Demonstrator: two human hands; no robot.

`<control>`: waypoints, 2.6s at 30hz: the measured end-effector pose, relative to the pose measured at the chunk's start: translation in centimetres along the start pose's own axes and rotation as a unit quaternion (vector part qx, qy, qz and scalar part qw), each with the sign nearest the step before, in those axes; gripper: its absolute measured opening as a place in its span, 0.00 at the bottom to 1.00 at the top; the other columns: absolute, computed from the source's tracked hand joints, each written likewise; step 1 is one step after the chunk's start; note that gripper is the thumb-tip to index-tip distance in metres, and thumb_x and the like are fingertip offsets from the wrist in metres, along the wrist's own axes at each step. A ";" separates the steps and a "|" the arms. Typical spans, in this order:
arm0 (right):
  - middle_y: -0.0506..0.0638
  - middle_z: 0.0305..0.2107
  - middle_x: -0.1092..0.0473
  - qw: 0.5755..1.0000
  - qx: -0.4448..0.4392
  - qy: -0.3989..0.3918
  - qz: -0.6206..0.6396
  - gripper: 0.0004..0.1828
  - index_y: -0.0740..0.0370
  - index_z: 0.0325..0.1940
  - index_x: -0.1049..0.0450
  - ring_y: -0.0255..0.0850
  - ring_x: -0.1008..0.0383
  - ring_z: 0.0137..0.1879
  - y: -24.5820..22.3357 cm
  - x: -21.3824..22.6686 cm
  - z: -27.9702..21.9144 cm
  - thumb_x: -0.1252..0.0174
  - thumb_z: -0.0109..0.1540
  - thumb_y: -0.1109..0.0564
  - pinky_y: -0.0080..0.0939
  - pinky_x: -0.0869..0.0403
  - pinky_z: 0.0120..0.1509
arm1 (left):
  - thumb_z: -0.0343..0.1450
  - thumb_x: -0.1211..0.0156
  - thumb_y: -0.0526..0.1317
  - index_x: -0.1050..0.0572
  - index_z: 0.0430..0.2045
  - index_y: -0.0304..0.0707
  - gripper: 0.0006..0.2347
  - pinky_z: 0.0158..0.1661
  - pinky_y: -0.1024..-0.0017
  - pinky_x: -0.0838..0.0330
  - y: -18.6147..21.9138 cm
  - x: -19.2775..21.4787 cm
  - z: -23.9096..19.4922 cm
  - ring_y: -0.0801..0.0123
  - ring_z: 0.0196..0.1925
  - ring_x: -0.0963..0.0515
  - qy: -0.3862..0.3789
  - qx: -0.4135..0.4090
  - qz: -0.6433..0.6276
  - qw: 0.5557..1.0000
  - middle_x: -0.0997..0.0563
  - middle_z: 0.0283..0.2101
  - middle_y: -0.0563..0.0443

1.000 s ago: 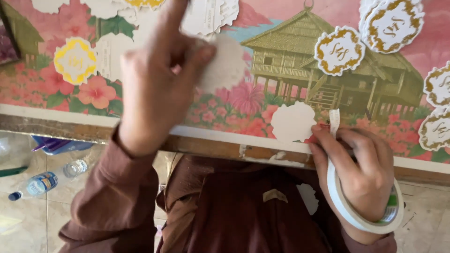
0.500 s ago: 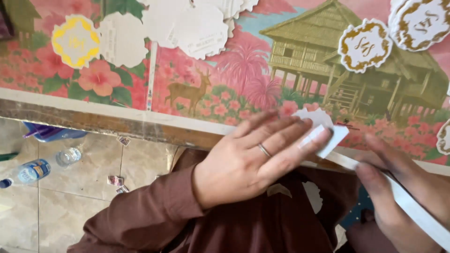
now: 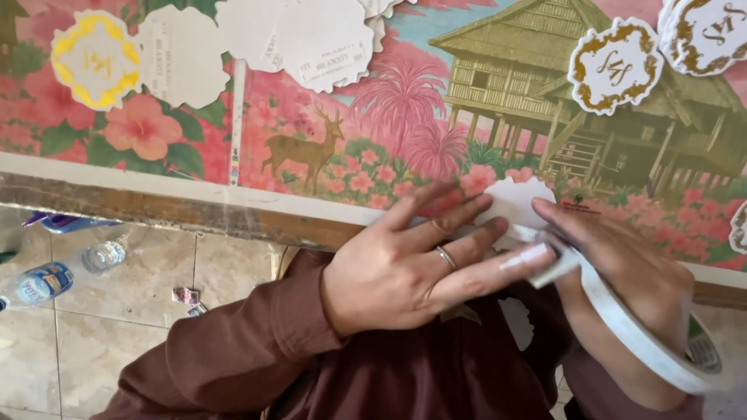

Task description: The person applies double-sided tape to the back of small, white, flower-shaped paper cutouts. They pick up each cutout, press a strip of tape onto it, and then place the cutout onto a table covered with a floral-patterned cloth.

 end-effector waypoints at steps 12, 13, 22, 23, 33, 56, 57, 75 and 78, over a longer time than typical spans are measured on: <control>0.65 0.42 0.27 0.983 0.001 0.078 -0.165 0.07 0.78 0.48 0.21 0.54 0.26 0.47 2.6 1.8 -3.4 0.35 0.68 0.68 0.50 0.29 0.59 | 0.79 0.61 0.45 0.35 0.56 0.31 0.17 0.58 0.61 0.29 3.8 -2.2 1.9 0.53 0.59 0.25 -0.054 0.041 0.224 0.972 0.29 0.50 0.45; 0.65 0.42 0.27 0.983 0.003 0.079 -0.165 0.07 0.78 0.48 0.21 0.54 0.26 0.47 4.1 1.0 -5.5 0.35 0.68 0.68 0.50 0.29 0.59 | 0.79 0.61 0.45 0.35 0.56 0.31 0.17 0.58 0.61 0.29 3.7 -2.3 2.2 0.53 0.59 0.25 -0.053 0.041 0.225 0.972 0.29 0.50 0.45; 0.65 0.36 0.33 0.975 0.122 0.139 -0.125 0.10 0.77 0.49 0.31 0.53 0.31 0.36 2.7 4.4 -9.0 0.43 0.64 0.69 0.53 0.30 0.46 | 0.77 0.62 0.37 0.30 0.55 0.44 0.15 0.54 0.67 0.29 3.2 -0.6 1.8 0.58 0.57 0.27 -0.024 0.022 0.216 0.976 0.30 0.55 0.50; 0.68 0.36 0.31 0.975 0.090 0.165 -0.121 0.08 0.80 0.46 0.30 0.56 0.30 0.40 2.9 4.6 -8.9 0.43 0.65 0.70 0.53 0.31 0.52 | 0.77 0.58 0.36 0.31 0.55 0.45 0.13 0.50 0.69 0.26 3.5 0.2 1.3 0.62 0.52 0.24 0.009 -0.031 0.148 0.988 0.26 0.49 0.51; 0.64 0.40 0.31 0.966 0.067 0.191 -0.158 0.08 0.77 0.49 0.22 0.53 0.31 0.47 2.7 4.0 0.4 0.39 0.66 0.70 0.50 0.30 0.57 | 0.71 0.37 0.30 0.26 0.46 0.33 0.10 0.43 0.60 0.28 -2.5 9.8 2.2 0.60 0.41 0.22 0.132 -0.020 0.136 0.982 0.23 0.38 0.49; 0.64 0.41 0.35 0.968 -0.010 0.231 -0.102 0.09 0.74 0.50 0.25 0.54 0.32 0.48 2.6 1.4 -0.6 0.43 0.68 0.65 0.49 0.31 0.57 | 0.70 0.42 0.28 0.56 0.68 0.65 0.37 0.38 0.72 0.23 -3.8 -4.2 7.7 0.71 0.46 0.20 0.030 0.118 -0.166 0.979 0.32 0.61 0.58; 0.66 0.42 0.33 0.973 0.002 0.208 -0.095 0.13 0.76 0.51 0.25 0.55 0.31 0.50 2.8 1.9 -0.1 0.44 0.69 0.60 0.51 0.31 0.59 | 0.75 0.44 0.27 0.60 0.68 0.65 0.36 0.27 0.80 0.20 -3.6 -3.9 7.9 0.81 0.45 0.16 0.034 0.103 -0.202 0.973 0.35 0.72 0.63; 0.61 0.32 0.33 0.987 -0.078 0.133 0.033 0.06 0.76 0.34 0.30 0.47 0.32 0.40 5.5 3.3 0.4 0.39 0.63 0.70 0.41 0.34 0.50 | 0.70 0.37 0.41 0.55 0.65 0.67 0.34 0.40 0.71 0.22 -5.9 -4.5 8.0 0.76 0.39 0.14 0.003 0.215 -0.230 0.949 0.16 0.37 0.64; 0.62 0.31 0.36 0.978 -0.017 0.200 -0.063 0.17 0.75 0.34 0.34 0.52 0.36 0.39 7.4 3.1 -0.2 0.29 0.62 0.70 0.49 0.36 0.47 | 0.72 0.39 0.36 0.56 0.66 0.64 0.34 0.42 0.69 0.15 -5.8 -3.2 8.0 0.70 0.44 0.13 0.073 0.172 -0.244 0.952 0.17 0.50 0.57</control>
Point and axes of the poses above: each hand's wrist, its own z-axis towards the middle knuckle, its own x-axis out of the back of the hand, y = z × x, the point moved 5 cm from there along z, towards the middle knuckle
